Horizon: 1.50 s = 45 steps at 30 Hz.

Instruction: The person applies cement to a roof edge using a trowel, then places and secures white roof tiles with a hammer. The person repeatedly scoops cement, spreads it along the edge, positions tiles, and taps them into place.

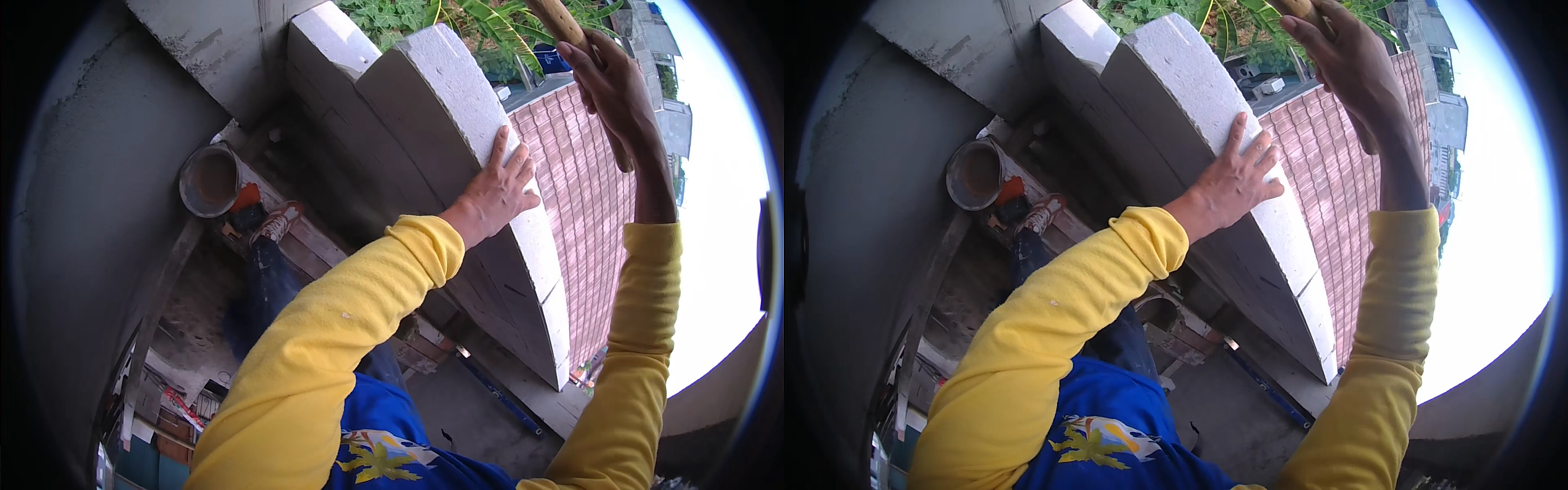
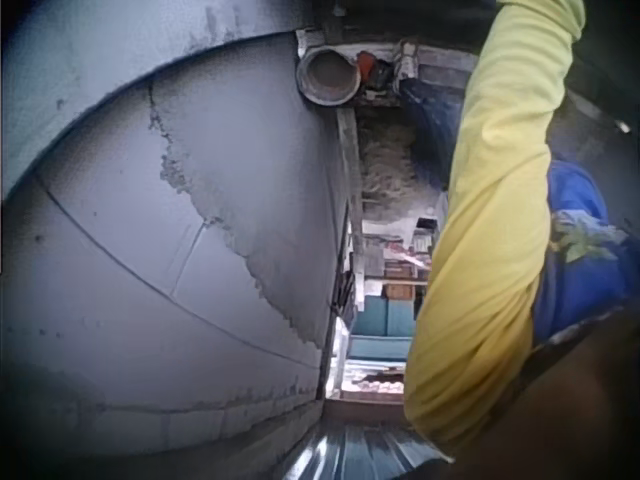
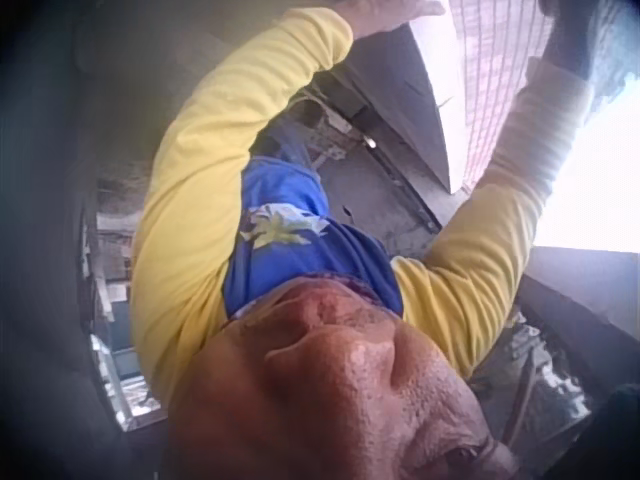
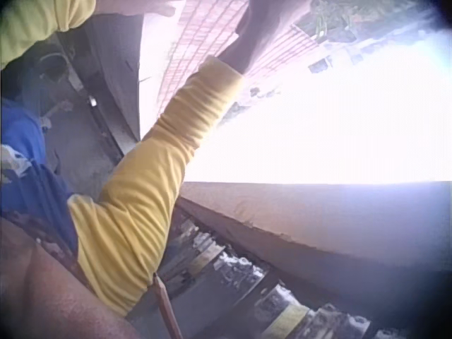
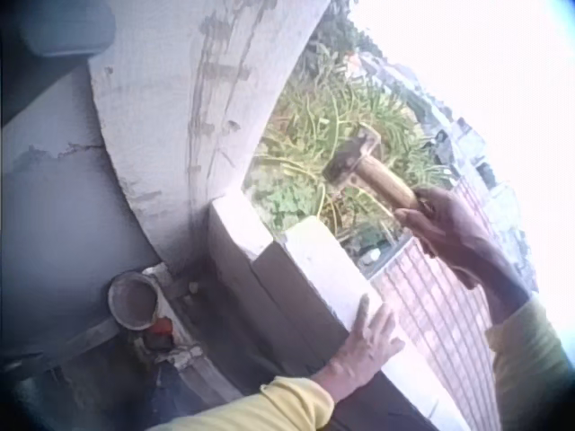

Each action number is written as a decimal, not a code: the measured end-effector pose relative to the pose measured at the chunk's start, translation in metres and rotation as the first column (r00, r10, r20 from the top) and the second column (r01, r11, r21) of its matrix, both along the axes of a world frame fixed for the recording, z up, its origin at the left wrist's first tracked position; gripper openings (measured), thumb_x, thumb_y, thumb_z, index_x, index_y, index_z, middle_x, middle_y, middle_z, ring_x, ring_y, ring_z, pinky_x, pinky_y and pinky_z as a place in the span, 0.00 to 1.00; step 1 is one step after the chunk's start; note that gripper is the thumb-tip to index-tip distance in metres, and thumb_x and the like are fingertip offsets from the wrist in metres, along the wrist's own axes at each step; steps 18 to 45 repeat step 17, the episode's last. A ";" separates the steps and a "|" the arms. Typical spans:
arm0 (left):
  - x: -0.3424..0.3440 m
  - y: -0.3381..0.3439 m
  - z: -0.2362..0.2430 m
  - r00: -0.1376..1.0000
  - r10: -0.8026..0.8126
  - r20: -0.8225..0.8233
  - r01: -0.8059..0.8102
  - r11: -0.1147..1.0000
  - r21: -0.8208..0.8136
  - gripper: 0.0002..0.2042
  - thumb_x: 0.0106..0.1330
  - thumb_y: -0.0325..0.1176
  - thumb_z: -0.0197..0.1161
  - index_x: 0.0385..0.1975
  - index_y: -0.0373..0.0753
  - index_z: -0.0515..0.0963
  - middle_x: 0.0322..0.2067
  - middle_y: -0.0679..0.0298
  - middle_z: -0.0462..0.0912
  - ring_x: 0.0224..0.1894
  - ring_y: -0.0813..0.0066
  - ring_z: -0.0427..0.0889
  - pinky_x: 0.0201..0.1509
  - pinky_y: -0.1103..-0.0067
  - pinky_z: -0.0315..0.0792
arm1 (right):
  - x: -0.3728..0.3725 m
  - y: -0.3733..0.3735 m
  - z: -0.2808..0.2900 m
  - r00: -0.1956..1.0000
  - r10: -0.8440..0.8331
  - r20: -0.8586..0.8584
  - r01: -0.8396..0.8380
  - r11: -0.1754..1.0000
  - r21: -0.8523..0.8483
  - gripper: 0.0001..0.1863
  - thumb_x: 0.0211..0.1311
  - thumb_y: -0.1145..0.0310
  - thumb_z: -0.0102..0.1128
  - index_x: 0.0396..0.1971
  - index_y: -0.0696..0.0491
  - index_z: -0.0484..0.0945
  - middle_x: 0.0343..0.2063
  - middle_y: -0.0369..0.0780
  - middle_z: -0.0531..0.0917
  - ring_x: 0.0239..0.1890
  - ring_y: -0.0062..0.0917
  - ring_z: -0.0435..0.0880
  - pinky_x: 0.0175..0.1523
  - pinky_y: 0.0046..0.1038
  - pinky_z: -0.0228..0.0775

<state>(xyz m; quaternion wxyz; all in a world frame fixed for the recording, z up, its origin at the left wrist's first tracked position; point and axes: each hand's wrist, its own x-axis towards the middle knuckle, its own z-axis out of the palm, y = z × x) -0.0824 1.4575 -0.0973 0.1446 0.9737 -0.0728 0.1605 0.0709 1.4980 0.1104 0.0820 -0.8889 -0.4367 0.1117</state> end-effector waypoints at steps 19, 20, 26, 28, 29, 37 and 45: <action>-0.008 -0.003 -0.002 1.000 -0.002 -0.027 0.009 0.967 0.253 0.51 0.52 0.46 0.87 0.78 0.81 0.64 0.78 0.60 0.66 0.82 0.53 0.60 0.81 0.33 0.51 | -0.189 -0.433 -0.061 0.627 -0.735 -0.258 0.778 0.576 0.248 0.32 0.77 0.56 0.68 0.73 0.55 0.70 0.42 0.44 0.89 0.37 0.18 0.84 0.41 0.20 0.76; -0.008 -0.003 -0.002 1.000 -0.002 -0.027 0.009 0.967 0.253 0.51 0.52 0.46 0.87 0.78 0.81 0.64 0.78 0.60 0.66 0.82 0.53 0.60 0.81 0.33 0.51 | -0.189 -0.433 -0.061 0.627 -0.735 -0.258 0.778 0.576 0.248 0.32 0.77 0.56 0.68 0.73 0.55 0.70 0.42 0.44 0.89 0.37 0.18 0.84 0.41 0.20 0.76; -0.008 -0.003 -0.002 1.000 -0.002 -0.027 0.009 0.967 0.253 0.51 0.52 0.46 0.87 0.78 0.81 0.64 0.78 0.60 0.66 0.82 0.53 0.60 0.81 0.33 0.51 | -0.189 -0.433 -0.061 0.627 -0.735 -0.258 0.778 0.576 0.248 0.32 0.77 0.56 0.68 0.73 0.55 0.70 0.42 0.44 0.89 0.37 0.18 0.84 0.41 0.20 0.76; -0.008 -0.003 -0.002 1.000 -0.002 -0.027 0.009 0.967 0.253 0.51 0.52 0.46 0.87 0.78 0.81 0.64 0.78 0.60 0.66 0.82 0.53 0.60 0.81 0.33 0.51 | -0.189 -0.433 -0.061 0.627 -0.735 -0.258 0.778 0.576 0.248 0.32 0.77 0.56 0.68 0.73 0.55 0.70 0.42 0.44 0.89 0.37 0.18 0.84 0.41 0.20 0.76; -0.008 -0.003 -0.002 1.000 -0.002 -0.027 0.009 0.967 0.253 0.51 0.52 0.46 0.87 0.78 0.81 0.64 0.78 0.60 0.66 0.82 0.53 0.60 0.81 0.33 0.51 | -0.189 -0.433 -0.061 0.627 -0.735 -0.258 0.778 0.576 0.248 0.32 0.77 0.56 0.68 0.73 0.55 0.70 0.42 0.44 0.89 0.37 0.18 0.84 0.41 0.20 0.76; -0.008 -0.003 -0.002 1.000 -0.002 -0.027 0.009 0.967 0.253 0.51 0.52 0.46 0.87 0.78 0.81 0.64 0.78 0.60 0.66 0.82 0.53 0.60 0.81 0.33 0.51 | -0.189 -0.433 -0.061 0.627 -0.735 -0.258 0.778 0.576 0.248 0.32 0.77 0.56 0.68 0.73 0.55 0.70 0.42 0.44 0.89 0.37 0.18 0.84 0.41 0.20 0.76; -0.008 -0.003 -0.002 1.000 -0.002 -0.027 0.009 0.967 0.253 0.51 0.52 0.46 0.87 0.78 0.81 0.64 0.78 0.60 0.66 0.82 0.53 0.60 0.81 0.33 0.51 | -0.189 -0.433 -0.061 0.627 -0.735 -0.258 0.778 0.576 0.248 0.32 0.77 0.56 0.68 0.73 0.55 0.70 0.42 0.44 0.89 0.37 0.18 0.84 0.41 0.20 0.76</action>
